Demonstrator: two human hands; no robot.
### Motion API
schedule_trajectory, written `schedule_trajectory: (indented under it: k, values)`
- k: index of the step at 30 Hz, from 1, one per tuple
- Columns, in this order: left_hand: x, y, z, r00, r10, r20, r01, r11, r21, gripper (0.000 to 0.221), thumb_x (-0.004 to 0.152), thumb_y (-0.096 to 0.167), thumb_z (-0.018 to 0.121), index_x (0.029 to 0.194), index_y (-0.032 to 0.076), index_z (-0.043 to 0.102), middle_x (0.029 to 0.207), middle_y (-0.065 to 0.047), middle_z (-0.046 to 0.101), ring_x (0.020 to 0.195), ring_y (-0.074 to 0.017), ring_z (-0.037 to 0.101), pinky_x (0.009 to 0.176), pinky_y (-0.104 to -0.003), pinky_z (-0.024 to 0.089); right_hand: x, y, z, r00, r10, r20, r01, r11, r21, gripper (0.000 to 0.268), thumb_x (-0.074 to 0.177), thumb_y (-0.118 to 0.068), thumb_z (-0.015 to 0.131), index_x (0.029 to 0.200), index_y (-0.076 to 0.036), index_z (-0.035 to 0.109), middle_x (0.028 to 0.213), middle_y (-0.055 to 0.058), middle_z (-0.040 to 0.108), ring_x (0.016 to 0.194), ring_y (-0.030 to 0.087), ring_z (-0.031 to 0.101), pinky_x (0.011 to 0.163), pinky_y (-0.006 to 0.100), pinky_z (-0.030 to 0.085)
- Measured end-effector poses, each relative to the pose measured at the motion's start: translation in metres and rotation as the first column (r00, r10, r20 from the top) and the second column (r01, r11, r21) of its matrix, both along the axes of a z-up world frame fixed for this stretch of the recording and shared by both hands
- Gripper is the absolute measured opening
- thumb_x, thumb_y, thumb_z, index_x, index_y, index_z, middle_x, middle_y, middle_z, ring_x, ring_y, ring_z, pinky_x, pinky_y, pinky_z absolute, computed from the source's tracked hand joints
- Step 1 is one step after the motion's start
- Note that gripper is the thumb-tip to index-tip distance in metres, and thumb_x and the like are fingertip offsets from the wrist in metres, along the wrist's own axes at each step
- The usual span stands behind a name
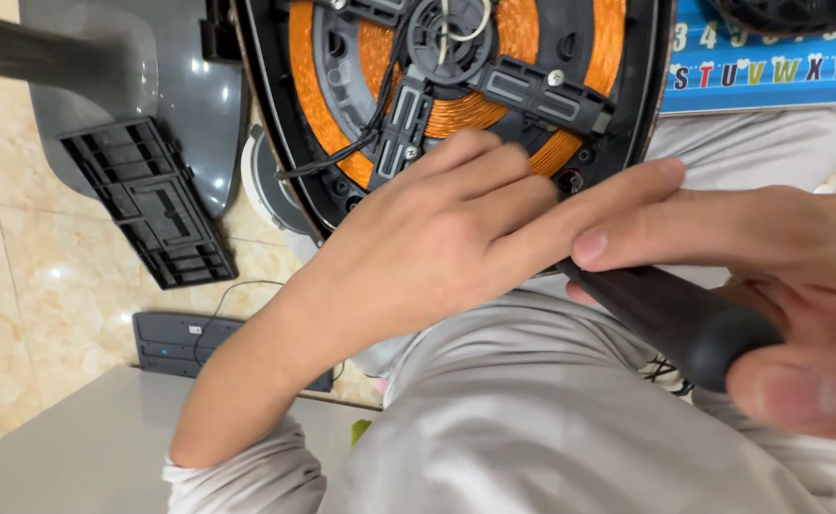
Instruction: The person is disassembling and securing the internal components of an induction cooker using a screwdriver.
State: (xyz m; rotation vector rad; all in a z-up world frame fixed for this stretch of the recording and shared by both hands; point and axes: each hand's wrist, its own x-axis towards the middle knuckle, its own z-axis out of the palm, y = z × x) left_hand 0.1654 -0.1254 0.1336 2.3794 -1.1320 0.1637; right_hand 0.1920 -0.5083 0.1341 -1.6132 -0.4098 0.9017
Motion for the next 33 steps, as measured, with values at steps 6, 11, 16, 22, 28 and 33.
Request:
schedule_trajectory:
  k: [6,11,16,22,28,33]
  values:
    - [0.0,-0.006,-0.013,0.953,0.144,0.267,-0.17,0.982,0.078,0.051,0.126,0.017,0.087,0.171,0.012,0.063,0.112,0.004,0.06,0.108,-0.015,0.058,0.104,-0.028,0.049,-0.016,0.064,-0.003,0.993,0.085,0.079,-0.079,0.994,-0.078,0.082,0.08,-0.049,0.074,0.149,-0.005,0.068,0.129,0.016,0.099,0.073,0.011,0.097,0.06,0.022,0.081]
    - [0.007,-0.013,-0.021,0.9,0.211,0.382,-0.236,0.971,0.021,0.048,0.121,0.026,0.089,0.159,0.012,0.063,0.137,0.004,0.072,0.124,-0.0159,0.065,0.111,-0.031,0.052,-0.009,0.076,-0.001,0.942,0.202,-0.268,-0.087,0.918,0.388,0.07,0.108,-0.026,0.073,0.162,0.008,0.046,0.078,0.011,0.077,0.045,0.003,0.052,0.037,0.018,0.05]
    - [0.007,-0.019,-0.022,0.873,0.266,0.408,-0.321,0.945,0.07,0.044,0.122,0.026,0.083,0.157,0.013,0.061,0.144,0.001,0.064,0.131,-0.0156,0.063,0.113,-0.031,0.05,-0.012,0.068,-0.019,0.985,0.139,-0.098,-0.115,0.97,0.215,0.077,0.106,-0.052,0.074,0.155,0.005,0.057,0.092,0.017,0.089,0.064,0.013,0.073,0.054,0.026,0.063]
    - [0.008,-0.028,-0.033,0.86,0.277,0.428,-0.389,0.9,0.198,0.049,0.125,0.031,0.08,0.165,0.013,0.058,0.162,-0.003,0.054,0.148,-0.019,0.053,0.119,-0.035,0.047,-0.051,0.123,-0.046,0.533,-0.214,0.818,0.19,0.973,0.131,0.054,0.098,0.022,0.094,0.121,-0.002,0.052,0.124,0.03,0.076,0.096,0.031,0.082,0.085,0.034,0.068]
    - [0.008,-0.028,-0.035,0.887,0.259,0.382,-0.364,0.902,0.231,0.055,0.123,0.029,0.079,0.169,0.011,0.056,0.167,-0.006,0.053,0.153,-0.0223,0.047,0.125,-0.039,0.043,-0.047,0.127,-0.046,0.432,-0.194,0.881,0.057,0.981,0.188,0.081,0.107,0.019,0.091,0.137,-0.026,0.031,0.135,0.031,0.071,0.111,0.036,0.085,0.091,0.038,0.073]
    - [0.001,-0.018,-0.026,0.874,0.289,0.392,-0.38,0.908,0.177,0.051,0.122,0.031,0.079,0.166,0.012,0.06,0.164,-0.004,0.058,0.151,-0.019,0.05,0.123,-0.035,0.044,-0.042,0.12,-0.053,0.416,-0.186,0.89,0.014,0.98,0.198,0.086,0.104,0.016,0.097,0.141,-0.027,0.032,0.139,0.031,0.067,0.118,0.04,0.085,0.096,0.042,0.074]
